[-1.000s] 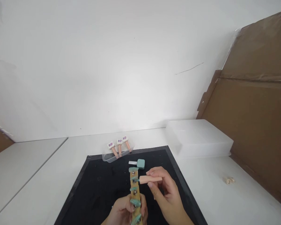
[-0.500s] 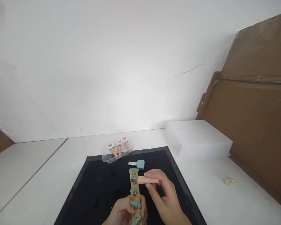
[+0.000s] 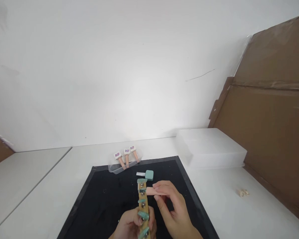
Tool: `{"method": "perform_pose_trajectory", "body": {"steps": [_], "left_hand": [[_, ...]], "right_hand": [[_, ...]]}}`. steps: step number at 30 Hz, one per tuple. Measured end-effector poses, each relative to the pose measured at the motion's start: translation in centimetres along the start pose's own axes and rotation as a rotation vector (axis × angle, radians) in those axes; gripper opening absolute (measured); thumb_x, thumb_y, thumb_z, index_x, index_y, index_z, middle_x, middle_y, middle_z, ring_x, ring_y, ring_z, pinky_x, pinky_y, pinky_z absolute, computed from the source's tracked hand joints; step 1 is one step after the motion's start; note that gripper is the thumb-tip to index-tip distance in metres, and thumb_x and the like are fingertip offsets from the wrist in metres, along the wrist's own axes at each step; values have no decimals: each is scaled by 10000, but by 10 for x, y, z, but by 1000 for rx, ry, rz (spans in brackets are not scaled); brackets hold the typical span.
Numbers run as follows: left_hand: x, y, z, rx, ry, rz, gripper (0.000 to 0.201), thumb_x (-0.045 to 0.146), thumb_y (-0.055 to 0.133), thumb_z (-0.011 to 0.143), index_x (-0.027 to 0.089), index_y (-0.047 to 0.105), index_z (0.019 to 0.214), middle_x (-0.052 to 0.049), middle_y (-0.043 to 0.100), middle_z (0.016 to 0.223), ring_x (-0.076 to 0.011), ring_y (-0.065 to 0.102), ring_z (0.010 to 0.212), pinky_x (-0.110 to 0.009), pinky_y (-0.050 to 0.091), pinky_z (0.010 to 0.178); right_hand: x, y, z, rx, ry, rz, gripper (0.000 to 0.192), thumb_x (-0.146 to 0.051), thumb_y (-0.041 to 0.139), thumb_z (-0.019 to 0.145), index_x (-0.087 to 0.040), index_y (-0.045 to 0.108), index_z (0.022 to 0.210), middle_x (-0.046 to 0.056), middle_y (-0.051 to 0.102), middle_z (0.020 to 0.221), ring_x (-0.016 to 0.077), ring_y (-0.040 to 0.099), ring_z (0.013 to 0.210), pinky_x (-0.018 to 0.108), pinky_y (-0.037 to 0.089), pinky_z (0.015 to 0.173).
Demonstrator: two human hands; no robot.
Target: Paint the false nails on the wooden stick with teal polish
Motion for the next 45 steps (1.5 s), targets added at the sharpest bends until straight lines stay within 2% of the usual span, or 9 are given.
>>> {"method": "perform_pose_trajectory", "body": {"steps": [5,13,19,24,33,38,42,45], "left_hand": [[0,1,0,-21,1,-28,248,210,380,466,95,589,530,-10,390,402,-125,373,382,-252,263,424],[3,5,1,-80,49,-50,254,203,371,497,97,595,554,-4,377,408,-115,330,383,-252,249,425],[3,4,1,-103,53,-61,239,218,376,503,103,579,552,1,369,397,-112,328,377,-248,235,413],[2,4,1,-78,25,-40,193,226,410,502,109,557,545,5,378,405,-104,336,378,-255,257,427],[6,0,1,-32,81,-23,227,209,388,516,103,583,562,2,385,422,-117,367,395,-260,297,431],[3,-9,2,85,39,104,199,192,417,498,102,582,563,-11,430,445,-111,394,388,-255,288,441],[1,-12,2,132,24,188,189,203,433,499,104,580,564,-2,422,441,-119,424,385,-254,285,445],[1,-17,0,184,30,240,192,209,437,508,105,583,576,5,417,465,-117,432,395,-251,285,451]], "right_hand": [[-3,-2,0,22,-17,-30,261,-54,450,822,-245,525,982,65,615,946,186,608,867,249,505,655],[3,-2,-1,5,42,-26,247,-71,430,841,-246,528,984,79,586,969,190,605,863,245,502,613],[7,-4,-4,37,74,-51,210,-93,436,845,-241,535,956,77,585,960,194,614,827,243,492,575],[9,-7,-5,65,87,-76,170,-116,427,858,-224,529,938,88,574,950,196,610,798,259,490,568],[9,-15,-4,134,86,-118,163,-121,435,850,-225,540,918,88,565,937,189,602,745,253,468,522],[7,-12,-5,101,67,-90,180,-107,425,851,-233,516,942,82,549,936,181,590,730,257,463,527],[6,-9,-6,58,48,-61,206,-93,420,847,-241,504,964,85,546,950,205,588,822,270,480,566],[6,-7,-6,28,42,-62,202,-97,421,847,-237,508,963,88,549,947,200,594,794,270,482,565]]}}
Point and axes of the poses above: each hand's wrist, its own z-axis towards the middle knuckle, its own y-axis out of the palm, x = y × z, the point moved 8 cm from there along z, towards the middle knuckle
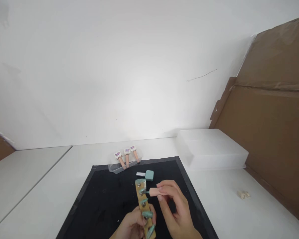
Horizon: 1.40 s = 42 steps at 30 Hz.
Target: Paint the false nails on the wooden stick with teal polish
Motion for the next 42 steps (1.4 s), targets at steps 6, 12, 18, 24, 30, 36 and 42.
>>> {"method": "perform_pose_trajectory", "body": {"steps": [6,12,18,24,30,36,42], "left_hand": [[-3,-4,-4,28,-3,33,200,187,431,509,106,601,578,0,435,499,-81,350,395,-239,276,447],[-2,-2,-3,20,-20,39,205,191,438,493,110,604,582,-3,442,511,-83,331,415,-243,310,460],[-3,-3,-3,46,-47,45,211,203,433,488,107,589,593,-8,449,522,-96,373,420,-263,329,486],[-2,-2,-5,45,-35,66,198,213,444,498,108,581,596,-4,444,516,-103,399,423,-267,329,489],[-1,-4,-2,43,-22,59,197,227,474,497,104,582,607,-6,476,520,-100,437,415,-243,326,459],[-3,-7,2,-51,-77,142,185,229,533,531,119,596,665,5,527,512,-88,459,437,-191,275,398],[-26,-21,11,-53,-189,293,130,119,529,494,141,578,613,36,554,509,-75,438,428,-200,302,435]], "right_hand": [[-1,0,2,5,6,-18,195,-105,430,842,-235,525,952,83,564,936,199,606,771,273,494,583],[2,-1,1,26,53,-21,182,-132,408,863,-226,543,940,83,559,934,179,601,699,274,488,582],[4,-5,1,70,73,-29,143,-149,419,864,-215,539,902,77,557,906,178,589,696,258,464,548],[7,-4,2,63,97,-19,143,-148,406,871,-218,526,907,75,550,913,180,587,717,259,451,553],[6,-5,2,64,96,-26,148,-154,399,875,-216,531,900,75,549,905,179,585,713,255,445,540],[6,-8,3,112,103,-18,137,-170,409,877,-218,536,901,74,543,910,173,570,701,257,444,536],[6,-11,2,196,118,80,133,-191,410,884,-224,536,908,66,520,908,129,508,581,243,412,466]]}}
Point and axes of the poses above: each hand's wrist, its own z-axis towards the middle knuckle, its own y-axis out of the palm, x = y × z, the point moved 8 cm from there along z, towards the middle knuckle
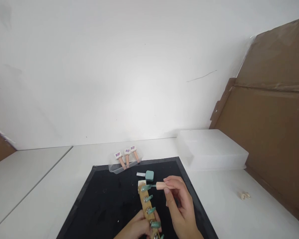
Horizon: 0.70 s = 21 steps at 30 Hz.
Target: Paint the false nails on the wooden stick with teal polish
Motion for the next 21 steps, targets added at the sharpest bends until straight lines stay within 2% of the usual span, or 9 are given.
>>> {"method": "perform_pose_trajectory", "body": {"steps": [4,8,11,21], "left_hand": [[-7,1,0,-39,-40,40,115,96,549,556,141,592,653,41,569,560,-80,449,486,-214,315,512],[-4,3,-4,-64,-51,30,104,109,566,602,136,606,694,29,578,605,-94,467,541,-227,319,556],[-2,3,-4,-68,-44,33,91,116,568,611,137,607,691,26,579,609,-96,466,547,-227,317,556],[-6,0,1,-101,16,11,95,143,575,572,133,602,662,18,566,571,-88,455,507,-210,305,492]], "right_hand": [[-2,1,-3,-32,-41,43,128,-181,421,876,-231,530,922,69,520,937,129,511,586,251,426,484],[-6,5,-2,-116,-96,7,156,-148,426,863,-238,533,932,72,532,931,187,563,775,274,454,572],[-5,8,-1,-152,-88,-13,172,-133,422,861,-244,533,929,66,531,926,199,567,830,273,455,592],[-3,5,-2,-97,-63,-39,143,-120,417,860,-224,508,896,66,527,916,184,572,784,260,444,570]]}}
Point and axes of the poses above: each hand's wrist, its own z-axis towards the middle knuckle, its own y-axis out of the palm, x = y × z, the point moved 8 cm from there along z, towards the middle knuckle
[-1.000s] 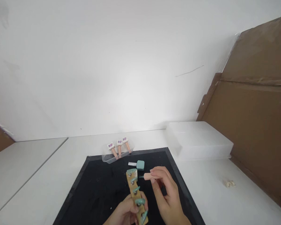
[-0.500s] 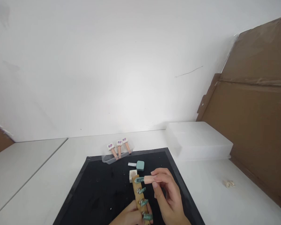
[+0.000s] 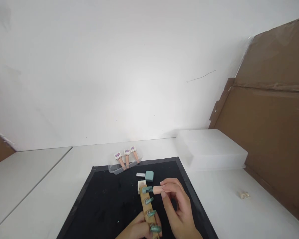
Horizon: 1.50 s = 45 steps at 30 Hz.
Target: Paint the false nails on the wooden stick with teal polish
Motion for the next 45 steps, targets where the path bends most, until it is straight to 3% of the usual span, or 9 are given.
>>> {"method": "perform_pose_trajectory", "body": {"steps": [4,12,26,37,45], "left_hand": [[-6,-6,7,6,78,-75,132,170,574,501,135,600,625,19,551,530,-77,432,455,-201,279,435],[-11,-9,9,7,90,-120,178,204,574,472,103,613,613,2,522,502,-72,429,424,-187,266,386],[3,4,4,3,49,-51,150,144,498,471,132,586,592,13,545,515,-74,402,424,-204,254,424],[13,11,-3,38,18,13,194,99,468,426,128,582,580,19,534,510,-80,406,452,-214,256,452],[22,17,-10,4,-9,30,164,94,491,521,129,605,635,20,547,549,-80,413,476,-206,284,476]], "right_hand": [[1,-1,1,23,12,-14,153,-118,417,861,-225,522,890,63,526,910,168,570,733,246,437,542],[4,-4,1,76,29,-8,125,-132,438,853,-210,536,864,76,539,912,176,569,740,254,452,554],[0,1,0,-18,11,-14,143,-131,417,864,-214,533,872,82,537,923,197,571,802,268,453,571],[-3,1,2,-7,-1,-17,138,-134,415,868,-211,528,885,79,532,921,180,572,751,260,439,537],[0,0,1,2,15,-49,122,-148,421,866,-209,527,866,77,536,907,173,572,711,256,438,522]]}}
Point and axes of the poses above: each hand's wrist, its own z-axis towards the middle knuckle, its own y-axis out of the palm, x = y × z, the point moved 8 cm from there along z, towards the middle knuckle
